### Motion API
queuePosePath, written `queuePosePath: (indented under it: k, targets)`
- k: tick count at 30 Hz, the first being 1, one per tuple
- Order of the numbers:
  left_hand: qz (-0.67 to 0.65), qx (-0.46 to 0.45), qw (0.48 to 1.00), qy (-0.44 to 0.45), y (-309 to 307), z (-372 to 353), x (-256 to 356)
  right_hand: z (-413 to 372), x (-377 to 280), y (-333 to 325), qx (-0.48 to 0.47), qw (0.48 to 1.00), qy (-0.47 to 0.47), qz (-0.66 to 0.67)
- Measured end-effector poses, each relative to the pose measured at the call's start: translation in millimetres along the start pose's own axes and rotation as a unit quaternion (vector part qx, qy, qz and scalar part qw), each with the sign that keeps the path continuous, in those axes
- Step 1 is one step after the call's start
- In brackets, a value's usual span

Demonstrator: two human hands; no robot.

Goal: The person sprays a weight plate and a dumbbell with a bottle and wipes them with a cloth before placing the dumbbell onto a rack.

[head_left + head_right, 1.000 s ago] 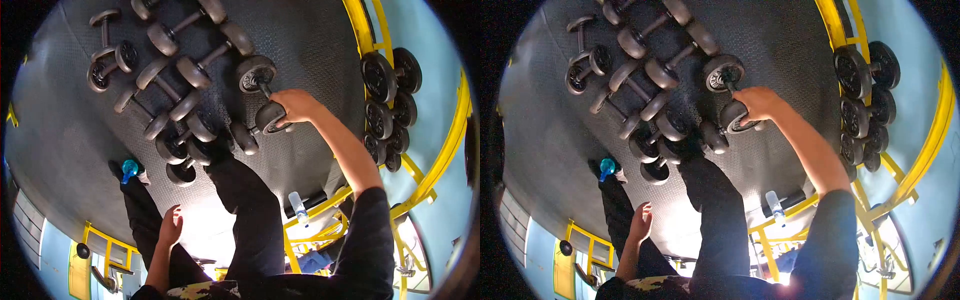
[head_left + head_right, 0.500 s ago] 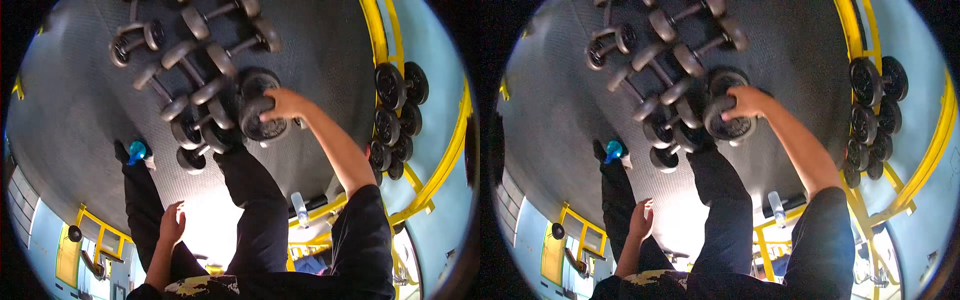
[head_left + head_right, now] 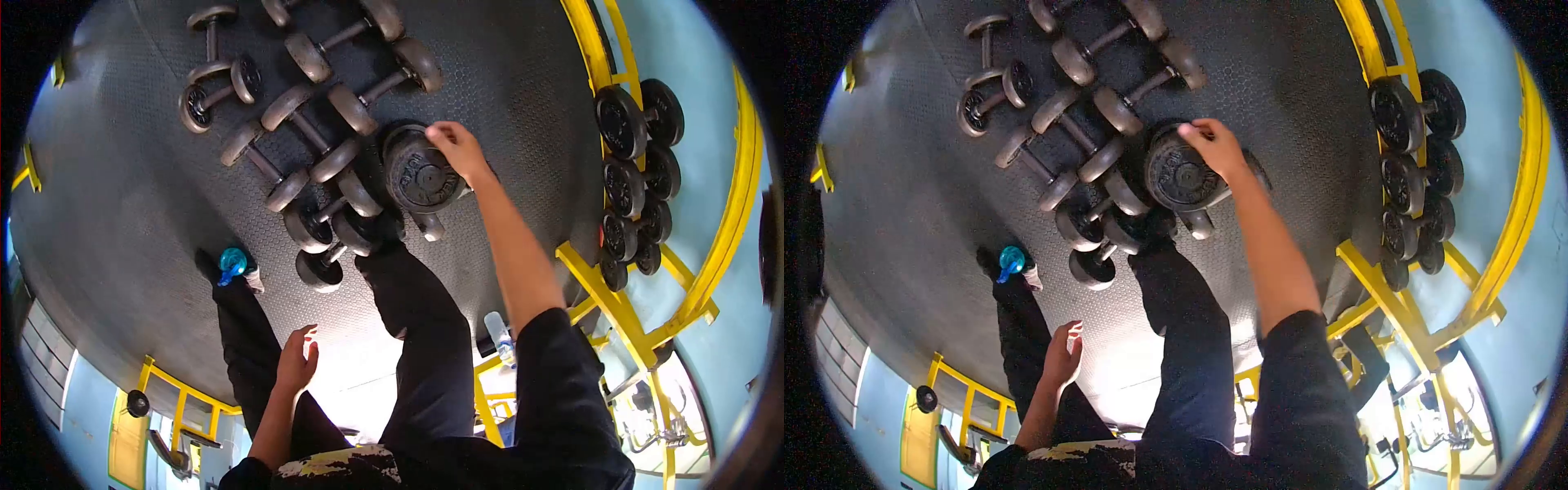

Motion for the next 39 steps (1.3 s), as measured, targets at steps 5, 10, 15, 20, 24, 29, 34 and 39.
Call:
queuePosePath:
  k: [5,10,15,20,24,29,34,39]
  targets:
    - [0.011,0.002,0.999,0.050,-21.7,3.5,8.5,-60.6,47.1,2.1,0.188,0.972,0.089,0.109]
    - [0.016,-0.005,0.998,0.055,-34.9,4.5,16.4,-113.0,92.5,71.2,0.102,0.825,0.171,0.529]
    - [0.022,-0.014,0.998,0.058,-33.3,-5.2,6.8,-108.1,95.1,118.5,0.158,0.746,0.129,0.634]
    - [0.037,-0.007,0.998,0.042,-39.2,-16.3,-2.6,-81.1,88.4,121.8,0.239,0.681,0.067,0.689]
    - [0.027,0.008,1.000,0.008,-39.2,-31.8,-22.8,-79.2,45.1,109.2,0.238,0.651,0.085,0.715]
    - [0.033,0.040,0.998,0.038,-39.9,-68.1,-32.2,-59.9,0.9,86.7,0.191,0.733,0.116,0.642]
    - [-0.048,0.081,0.995,0.033,-70.4,-101.6,-28.4,-132.5,-58.9,107.7,0.188,0.788,0.130,0.572]
    - [-0.072,0.074,0.994,0.028,-132.3,-110.7,-57.1,-220.1,-125.0,151.5,0.209,0.883,0.133,0.399]
Point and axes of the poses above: each hand's wrist, its own z-axis towards the middle knuckle, its own y-axis out of the palm, x = y × z, the point moved 2 cm from there along z, towards the middle knuckle, and after that the axes turned 3 degrees about -y, right-handed, at the moved point
